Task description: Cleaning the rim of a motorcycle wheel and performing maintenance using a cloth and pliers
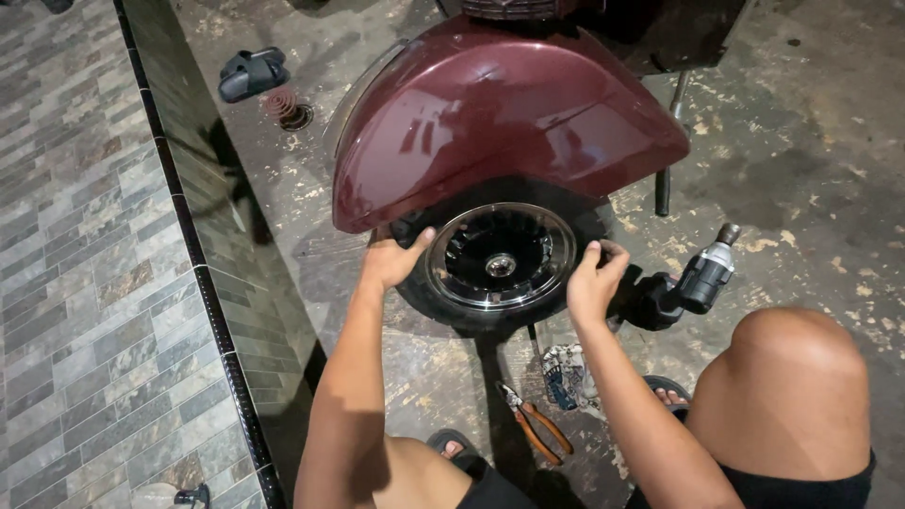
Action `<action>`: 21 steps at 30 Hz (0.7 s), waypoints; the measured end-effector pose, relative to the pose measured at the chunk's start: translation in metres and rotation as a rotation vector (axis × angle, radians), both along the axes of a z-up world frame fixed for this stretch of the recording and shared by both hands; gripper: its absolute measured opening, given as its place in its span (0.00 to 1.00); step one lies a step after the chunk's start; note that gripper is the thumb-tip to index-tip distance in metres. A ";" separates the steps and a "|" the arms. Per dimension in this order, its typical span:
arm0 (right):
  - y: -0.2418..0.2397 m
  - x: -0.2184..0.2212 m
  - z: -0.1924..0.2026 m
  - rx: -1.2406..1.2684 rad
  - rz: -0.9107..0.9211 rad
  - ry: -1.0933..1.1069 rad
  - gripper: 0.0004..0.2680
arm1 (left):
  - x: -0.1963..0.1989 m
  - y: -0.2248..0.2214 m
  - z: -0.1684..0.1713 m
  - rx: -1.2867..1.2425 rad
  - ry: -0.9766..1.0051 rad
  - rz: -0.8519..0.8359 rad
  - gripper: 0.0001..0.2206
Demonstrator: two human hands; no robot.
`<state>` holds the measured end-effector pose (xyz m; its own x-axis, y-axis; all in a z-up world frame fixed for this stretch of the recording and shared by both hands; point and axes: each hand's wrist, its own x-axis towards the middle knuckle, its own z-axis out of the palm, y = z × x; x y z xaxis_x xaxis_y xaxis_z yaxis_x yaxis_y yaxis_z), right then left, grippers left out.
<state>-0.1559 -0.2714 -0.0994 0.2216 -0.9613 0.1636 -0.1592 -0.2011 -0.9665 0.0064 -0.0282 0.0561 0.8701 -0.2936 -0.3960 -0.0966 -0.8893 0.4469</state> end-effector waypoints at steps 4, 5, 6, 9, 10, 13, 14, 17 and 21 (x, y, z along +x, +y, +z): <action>-0.001 0.000 -0.004 0.102 0.052 0.041 0.10 | 0.007 0.001 -0.013 -0.040 -0.026 0.025 0.52; -0.002 0.001 -0.007 0.118 0.063 0.055 0.11 | 0.010 0.002 -0.019 -0.050 -0.032 0.032 0.53; -0.001 0.001 -0.012 0.119 0.063 0.054 0.11 | 0.007 0.001 -0.013 -0.049 -0.033 0.032 0.53; 0.002 0.001 -0.022 0.047 0.052 0.026 0.12 | 0.001 -0.002 0.000 -0.046 -0.027 0.031 0.53; 0.003 0.002 -0.024 0.027 0.049 0.017 0.12 | 0.001 -0.001 0.000 -0.012 -0.017 0.022 0.53; 0.018 -0.005 -0.021 -0.017 0.076 0.018 0.11 | 0.005 0.000 -0.008 -0.001 -0.014 0.012 0.54; 0.025 -0.008 -0.019 -0.041 0.111 0.030 0.10 | 0.007 0.001 -0.013 -0.023 -0.019 0.015 0.54; 0.041 -0.028 -0.039 -0.033 0.251 0.168 0.06 | 0.014 0.007 -0.038 0.016 -0.004 0.010 0.54; 0.028 -0.073 -0.175 -0.298 0.445 0.630 0.10 | 0.010 0.005 -0.029 0.074 -0.015 -0.002 0.56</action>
